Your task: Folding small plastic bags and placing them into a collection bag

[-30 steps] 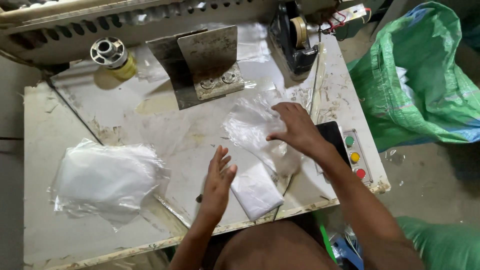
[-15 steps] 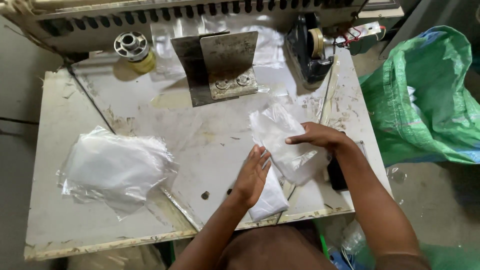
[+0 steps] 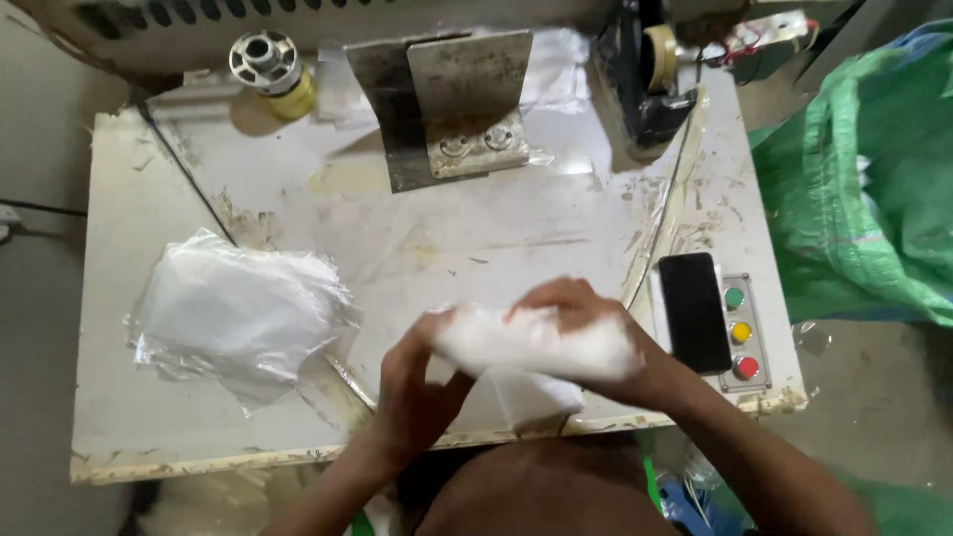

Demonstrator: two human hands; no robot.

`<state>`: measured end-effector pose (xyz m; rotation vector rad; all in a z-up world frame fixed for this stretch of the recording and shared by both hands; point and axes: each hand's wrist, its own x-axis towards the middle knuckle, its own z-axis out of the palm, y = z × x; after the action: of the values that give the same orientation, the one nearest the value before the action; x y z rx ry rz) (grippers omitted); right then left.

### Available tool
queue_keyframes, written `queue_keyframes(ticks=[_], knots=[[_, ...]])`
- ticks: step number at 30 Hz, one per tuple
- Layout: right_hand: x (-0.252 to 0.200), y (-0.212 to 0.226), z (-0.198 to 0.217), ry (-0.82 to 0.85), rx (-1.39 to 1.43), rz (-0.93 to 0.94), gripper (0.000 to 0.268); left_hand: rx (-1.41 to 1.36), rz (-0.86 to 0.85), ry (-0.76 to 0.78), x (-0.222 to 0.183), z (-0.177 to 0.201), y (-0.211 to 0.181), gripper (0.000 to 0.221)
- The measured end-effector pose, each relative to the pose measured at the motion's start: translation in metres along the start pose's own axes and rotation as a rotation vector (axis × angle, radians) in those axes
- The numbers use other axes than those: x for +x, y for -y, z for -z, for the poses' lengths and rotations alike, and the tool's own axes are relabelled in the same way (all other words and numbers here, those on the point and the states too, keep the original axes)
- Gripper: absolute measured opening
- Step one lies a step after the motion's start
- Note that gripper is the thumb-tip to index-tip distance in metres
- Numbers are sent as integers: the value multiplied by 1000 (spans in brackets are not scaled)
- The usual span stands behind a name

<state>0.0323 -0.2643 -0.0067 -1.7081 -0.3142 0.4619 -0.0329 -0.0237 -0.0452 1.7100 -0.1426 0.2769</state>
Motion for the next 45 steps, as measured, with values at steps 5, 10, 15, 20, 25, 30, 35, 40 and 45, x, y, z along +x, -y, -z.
queue_keyframes(ticks=[5, 10, 15, 20, 25, 30, 35, 40, 45], knots=[[-57, -54, -34, 455, 14, 330, 16, 475, -306, 301, -77, 18, 10, 16], [-73, -49, -47, 549, 197, -276, 22, -86, 396, 404, -158, 29, 37, 52], [-55, -41, -43, 231, -107, -357, 46, -206, 1090, 254, -149, 21, 6, 56], [-37, -25, -40, 771, -428, 89, 60, -329, 1478, -87, -185, 15, 47, 68], [-29, -21, -43, 1097, -107, -250, 73, -732, 676, 53, -164, 31, 31, 53], [-17, -40, -58, 1043, -14, -571, 83, -242, 352, 266, -140, 29, 25, 90], [-20, -13, -67, 519, 593, -792, 94, -195, 961, -505, -118, 6, 28, 25], [-27, -71, -83, 91, 361, -670, 32, 68, 729, -285, -72, 11, 8, 47], [-25, -76, -80, -345, 236, -419, 20, -691, 803, -342, -59, -9, 24, 102]])
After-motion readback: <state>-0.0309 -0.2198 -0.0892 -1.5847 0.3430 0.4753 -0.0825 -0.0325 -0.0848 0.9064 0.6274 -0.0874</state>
